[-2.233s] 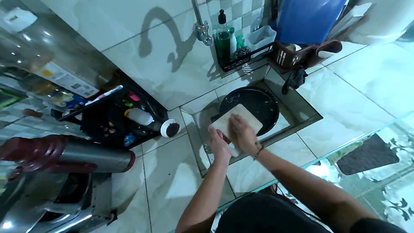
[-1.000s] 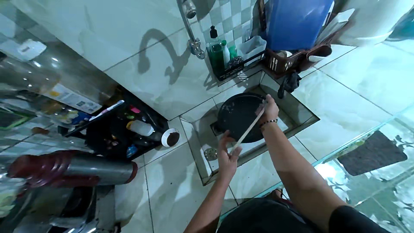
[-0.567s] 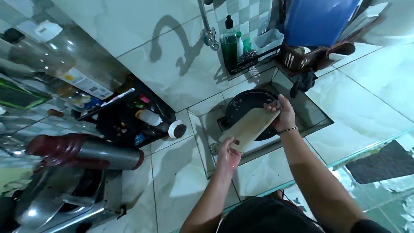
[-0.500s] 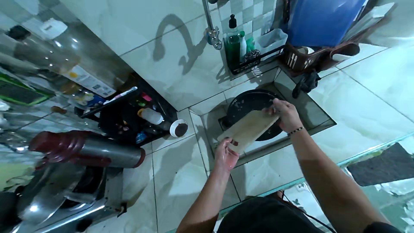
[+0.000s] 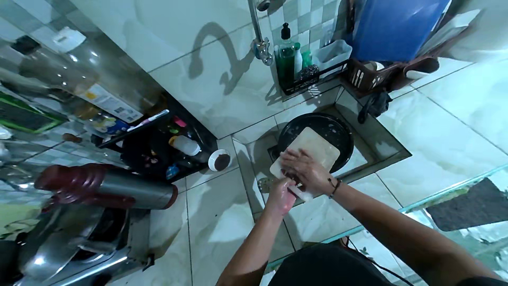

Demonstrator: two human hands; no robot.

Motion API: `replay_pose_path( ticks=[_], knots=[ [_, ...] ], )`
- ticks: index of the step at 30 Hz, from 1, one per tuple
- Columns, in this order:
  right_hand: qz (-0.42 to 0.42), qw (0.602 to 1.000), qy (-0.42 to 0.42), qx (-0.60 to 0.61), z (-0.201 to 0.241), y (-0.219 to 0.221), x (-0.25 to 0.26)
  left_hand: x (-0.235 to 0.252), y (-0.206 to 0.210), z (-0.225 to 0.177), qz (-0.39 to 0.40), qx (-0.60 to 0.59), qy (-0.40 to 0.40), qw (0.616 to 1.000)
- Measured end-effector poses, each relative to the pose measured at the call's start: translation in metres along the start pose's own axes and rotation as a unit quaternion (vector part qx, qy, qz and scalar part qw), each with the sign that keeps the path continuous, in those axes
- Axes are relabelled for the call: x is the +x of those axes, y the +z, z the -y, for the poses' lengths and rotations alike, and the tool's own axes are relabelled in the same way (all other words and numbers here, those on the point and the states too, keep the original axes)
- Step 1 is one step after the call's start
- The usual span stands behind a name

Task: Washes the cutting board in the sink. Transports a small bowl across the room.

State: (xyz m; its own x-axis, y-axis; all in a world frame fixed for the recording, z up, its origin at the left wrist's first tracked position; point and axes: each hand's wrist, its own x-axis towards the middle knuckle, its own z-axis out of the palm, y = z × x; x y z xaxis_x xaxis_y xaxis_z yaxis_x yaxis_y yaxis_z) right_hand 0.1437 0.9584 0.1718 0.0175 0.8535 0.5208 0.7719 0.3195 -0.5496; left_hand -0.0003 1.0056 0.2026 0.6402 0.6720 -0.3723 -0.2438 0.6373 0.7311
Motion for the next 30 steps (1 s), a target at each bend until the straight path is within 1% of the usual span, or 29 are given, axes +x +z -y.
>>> replay_pose_path(
  ticks=[2,4,6,9,10,12,15,16,18,19,20,21,23,26,28,30],
  knots=[
    [-0.028,0.999,-0.011,-0.027,-0.01,0.001,0.006,0.002,0.003,-0.003,-0.006,0.012,0.005,1.0],
    [-0.068,0.997,0.021,-0.026,-0.017,-0.002,0.017,0.006,0.006,-0.01,-0.017,0.028,0.012,0.999],
    [-0.091,0.99,0.106,-0.019,-0.034,-0.017,0.027,0.002,0.01,-0.013,-0.022,0.025,0.01,0.999],
    [-0.109,0.959,0.263,-0.006,-0.067,-0.04,0.041,-0.005,0.019,-0.011,-0.021,0.018,-0.001,1.0],
    [-0.116,0.953,0.279,0.0,-0.068,-0.041,0.042,-0.005,0.022,-0.01,-0.02,0.016,-0.001,1.0],
    [-0.123,0.963,0.239,0.002,-0.048,-0.033,0.038,0.0,0.025,-0.009,-0.022,0.017,0.0,1.0],
    [-0.082,0.988,0.126,0.03,-0.009,-0.009,0.024,0.008,0.024,0.003,-0.033,0.023,0.003,0.999],
    [-0.058,0.993,0.092,0.038,-0.01,-0.01,0.02,0.009,0.026,0.006,-0.036,0.028,0.004,0.999],
    [-0.009,0.998,0.035,0.044,-0.038,-0.021,0.013,0.009,0.032,0.01,-0.047,0.045,-0.005,0.998],
    [0.008,0.999,0.021,0.036,-0.057,-0.028,0.011,0.008,0.037,0.013,-0.052,0.054,-0.012,0.997],
    [0.011,0.999,0.029,0.024,-0.077,-0.036,0.011,0.007,0.042,0.016,-0.05,0.061,-0.018,0.997],
    [0.009,0.998,0.061,0.022,-0.093,-0.044,0.012,0.007,0.047,0.018,-0.047,0.066,-0.023,0.996],
    [0.01,0.986,0.167,0.028,-0.116,-0.058,0.017,0.009,0.055,0.022,-0.043,0.062,-0.026,0.997],
    [-0.025,0.95,0.305,0.064,-0.147,-0.073,0.026,0.011,0.062,0.026,-0.039,0.082,-0.004,0.996],
    [-0.059,0.913,0.385,0.121,-0.165,-0.089,0.037,0.011,0.066,0.02,-0.068,0.103,0.011,0.992],
    [-0.1,0.888,0.415,0.168,-0.178,-0.101,0.056,0.013,0.067,0.01,-0.123,0.102,0.008,0.987]
  ],
)
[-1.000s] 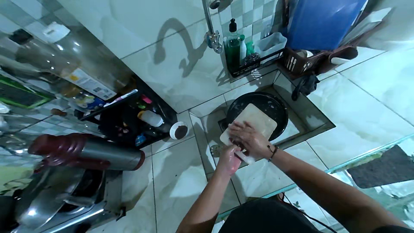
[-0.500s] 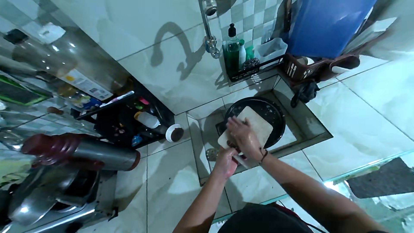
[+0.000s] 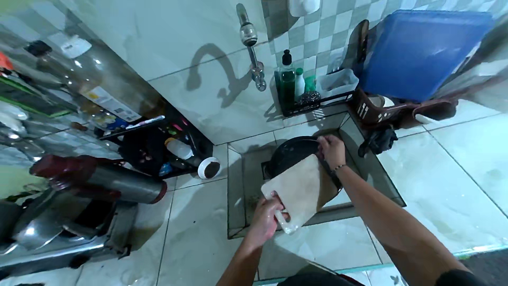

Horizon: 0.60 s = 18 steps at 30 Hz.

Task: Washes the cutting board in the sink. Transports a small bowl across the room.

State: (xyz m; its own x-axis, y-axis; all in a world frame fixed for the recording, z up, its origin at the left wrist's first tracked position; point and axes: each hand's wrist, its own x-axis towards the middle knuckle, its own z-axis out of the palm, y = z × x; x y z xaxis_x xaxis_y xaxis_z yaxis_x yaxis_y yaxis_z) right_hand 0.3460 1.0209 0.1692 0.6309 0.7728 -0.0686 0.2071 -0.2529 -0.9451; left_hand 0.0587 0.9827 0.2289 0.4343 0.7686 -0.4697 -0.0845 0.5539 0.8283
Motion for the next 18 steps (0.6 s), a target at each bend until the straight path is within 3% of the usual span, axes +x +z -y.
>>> replay_pose_path(
  ticks=[4,10,16,18],
  knots=[
    [0.016,0.994,-0.046,0.099,0.073,0.015,0.041,0.014,-0.012,-0.012,-0.064,-0.004,0.01,0.998],
    [0.105,0.976,-0.189,0.037,0.195,0.047,0.078,0.039,-0.019,-0.041,-0.069,-0.03,0.072,0.995],
    [0.124,0.925,-0.309,-0.181,0.23,0.069,0.067,0.06,-0.003,-0.07,-0.092,0.014,0.111,0.989],
    [0.135,0.94,-0.29,-0.115,0.228,0.066,0.062,0.07,0.006,-0.078,-0.109,0.009,0.096,0.989]
  ],
)
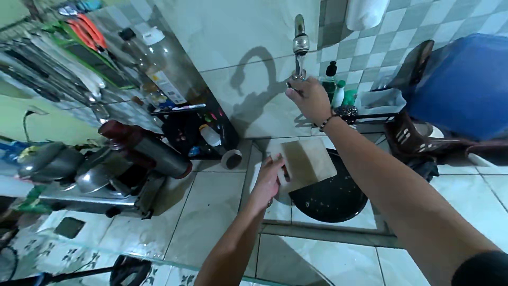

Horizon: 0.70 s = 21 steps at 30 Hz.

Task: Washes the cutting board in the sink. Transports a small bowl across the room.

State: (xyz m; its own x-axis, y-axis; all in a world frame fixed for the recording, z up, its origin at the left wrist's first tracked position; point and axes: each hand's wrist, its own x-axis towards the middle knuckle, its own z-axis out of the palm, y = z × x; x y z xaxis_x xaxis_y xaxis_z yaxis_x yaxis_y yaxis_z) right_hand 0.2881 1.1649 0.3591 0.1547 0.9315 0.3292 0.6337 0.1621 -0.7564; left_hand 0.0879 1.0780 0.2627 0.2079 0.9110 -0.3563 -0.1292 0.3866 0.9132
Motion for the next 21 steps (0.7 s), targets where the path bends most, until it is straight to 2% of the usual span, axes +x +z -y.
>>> replay_pose_path(
  ticks=[1,3,6,8,11,17,19,21],
  knots=[
    [-0.004,0.995,0.033,0.095,0.002,-0.002,-0.005,0.006,0.004,-0.004,-0.003,0.0,-0.009,1.0],
    [0.021,0.956,0.113,0.271,0.006,-0.004,-0.019,0.019,0.011,-0.009,0.004,0.012,-0.01,1.0],
    [0.14,0.887,0.153,0.412,-0.001,-0.006,-0.032,0.037,0.018,-0.016,0.04,0.052,0.01,0.998],
    [0.153,0.881,0.15,0.421,-0.011,0.005,-0.033,0.047,0.022,-0.022,0.053,0.047,0.013,0.997],
    [0.13,0.898,0.148,0.392,-0.02,0.019,-0.031,0.06,0.032,-0.028,0.048,0.036,0.016,0.998],
    [0.056,0.932,0.169,0.317,-0.002,0.035,-0.029,0.067,0.048,-0.033,0.022,0.045,-0.012,0.999],
    [0.05,0.929,0.182,0.317,0.001,0.035,-0.031,0.067,0.053,-0.032,0.013,0.036,-0.013,0.999],
    [0.081,0.914,0.193,0.347,0.003,0.029,-0.033,0.071,0.057,-0.029,0.012,0.036,-0.003,0.999]
  ],
)
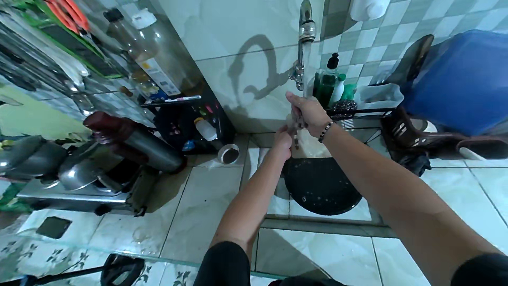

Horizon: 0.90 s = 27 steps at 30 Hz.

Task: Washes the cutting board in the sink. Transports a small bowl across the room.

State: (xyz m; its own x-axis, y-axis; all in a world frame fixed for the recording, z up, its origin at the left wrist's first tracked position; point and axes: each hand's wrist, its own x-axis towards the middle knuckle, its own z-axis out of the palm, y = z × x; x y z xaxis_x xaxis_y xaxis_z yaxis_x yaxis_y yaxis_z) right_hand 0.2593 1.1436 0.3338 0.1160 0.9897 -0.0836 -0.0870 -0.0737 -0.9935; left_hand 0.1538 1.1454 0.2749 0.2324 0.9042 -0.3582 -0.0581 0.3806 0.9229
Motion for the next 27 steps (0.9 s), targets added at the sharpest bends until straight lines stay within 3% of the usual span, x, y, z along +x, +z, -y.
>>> replay_pose_path(
  ticks=[4,7,15,20,24,27],
  knots=[
    [0.079,0.993,0.008,0.083,-0.003,-0.018,-0.002,0.005,0.005,0.006,-0.018,0.02,-0.001,1.0],
    [0.109,0.993,-0.025,0.049,-0.008,-0.031,0.001,0.007,0.004,0.008,-0.014,0.046,-0.007,0.999],
    [-0.016,0.99,-0.04,-0.131,-0.02,-0.014,0.001,0.0,0.005,0.004,0.011,0.062,-0.016,0.998],
    [-0.054,0.986,-0.038,-0.152,-0.018,-0.013,-0.007,0.005,0.009,0.007,0.034,0.14,0.016,0.989],
    [-0.094,0.994,0.035,-0.053,-0.004,-0.052,-0.012,0.017,0.021,0.002,0.054,0.246,0.049,0.966],
    [-0.193,0.979,0.062,-0.007,0.006,-0.108,0.004,0.026,0.02,-0.01,0.081,0.3,0.089,0.946]
  ],
)
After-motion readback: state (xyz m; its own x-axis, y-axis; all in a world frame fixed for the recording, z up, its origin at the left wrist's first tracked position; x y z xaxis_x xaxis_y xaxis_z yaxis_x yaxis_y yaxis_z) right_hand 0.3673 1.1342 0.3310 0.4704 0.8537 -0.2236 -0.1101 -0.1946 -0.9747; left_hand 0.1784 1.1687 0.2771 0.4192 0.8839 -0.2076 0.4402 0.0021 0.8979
